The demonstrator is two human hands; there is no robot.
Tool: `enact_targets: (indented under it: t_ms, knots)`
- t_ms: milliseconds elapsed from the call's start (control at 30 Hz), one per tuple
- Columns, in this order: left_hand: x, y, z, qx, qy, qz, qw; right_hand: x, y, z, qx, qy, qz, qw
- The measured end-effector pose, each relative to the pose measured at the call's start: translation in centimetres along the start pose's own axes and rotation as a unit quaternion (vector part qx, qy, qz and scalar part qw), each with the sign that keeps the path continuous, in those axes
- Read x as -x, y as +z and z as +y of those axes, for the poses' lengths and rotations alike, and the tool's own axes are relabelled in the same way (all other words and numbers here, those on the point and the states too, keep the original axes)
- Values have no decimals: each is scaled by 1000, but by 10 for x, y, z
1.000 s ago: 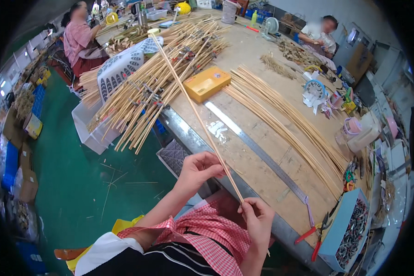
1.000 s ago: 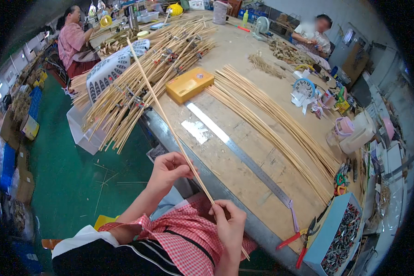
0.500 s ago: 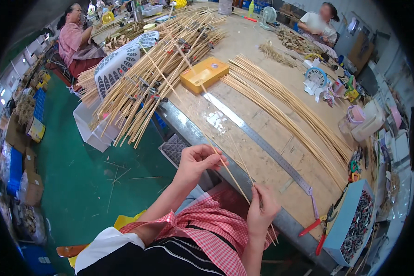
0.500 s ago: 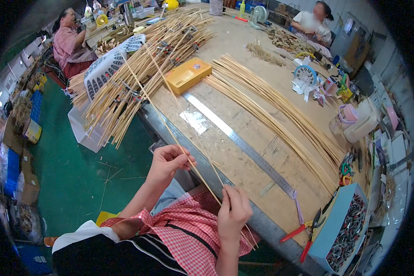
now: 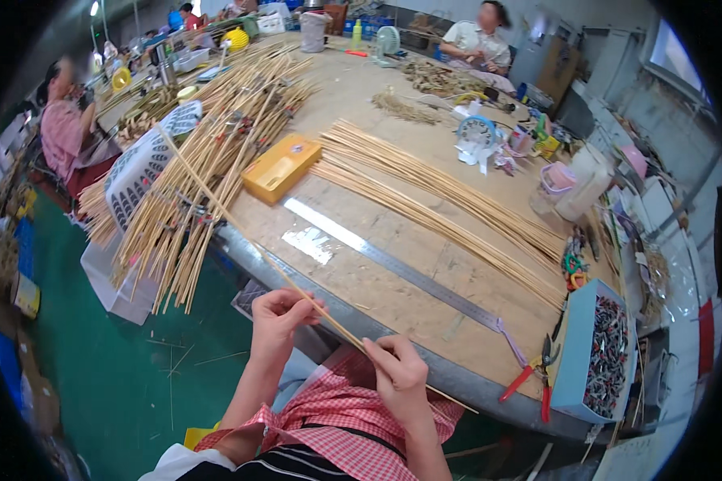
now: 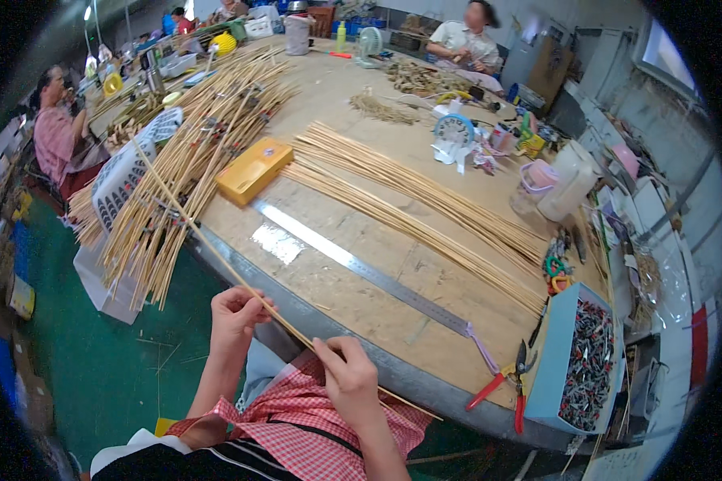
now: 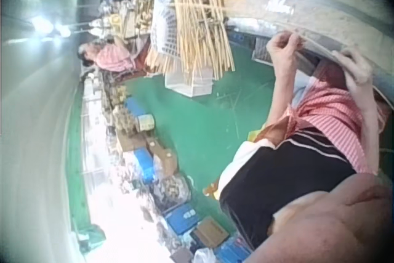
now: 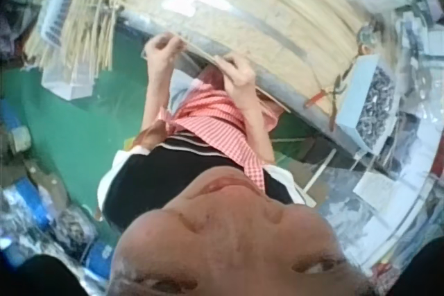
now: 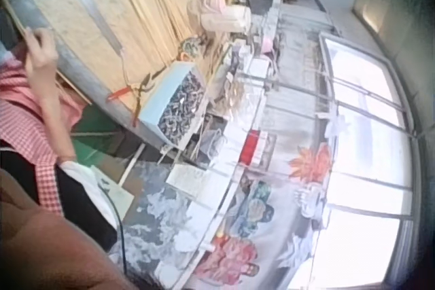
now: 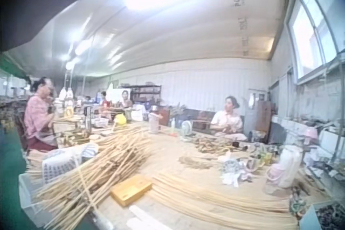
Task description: The person uses a metal ruler and a black marker to measure and mark specific lengths on a bundle of thin bamboo sticks laid out on a wooden workbench. The person aligns the ruler, makes marks, and occasionally shifts the sticks to continue the process. Other workers are visible in the background of the workshop.
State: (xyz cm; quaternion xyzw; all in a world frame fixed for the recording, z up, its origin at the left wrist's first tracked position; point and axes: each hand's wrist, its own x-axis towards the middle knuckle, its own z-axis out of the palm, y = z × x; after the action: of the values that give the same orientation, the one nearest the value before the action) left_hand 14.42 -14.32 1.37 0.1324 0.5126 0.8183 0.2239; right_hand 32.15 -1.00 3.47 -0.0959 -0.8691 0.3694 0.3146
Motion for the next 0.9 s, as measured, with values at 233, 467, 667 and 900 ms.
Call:
enact_targets:
  t_ms: [233,467,667,900]
  knots:
    - [-5,-8,8,17,43,-20,999,-8,-2,4,-34,8,-57,998]
    - [-4,-15,34,1,100,22,995,-98,-67,121,232,46,-6,972]
    - [-2,-16,27,-4,87,6,996,-132,-104,224,397,79,-43,913]
    - [1,-14,28,-11,90,-12,996,-104,-83,197,476,62,-57,875]
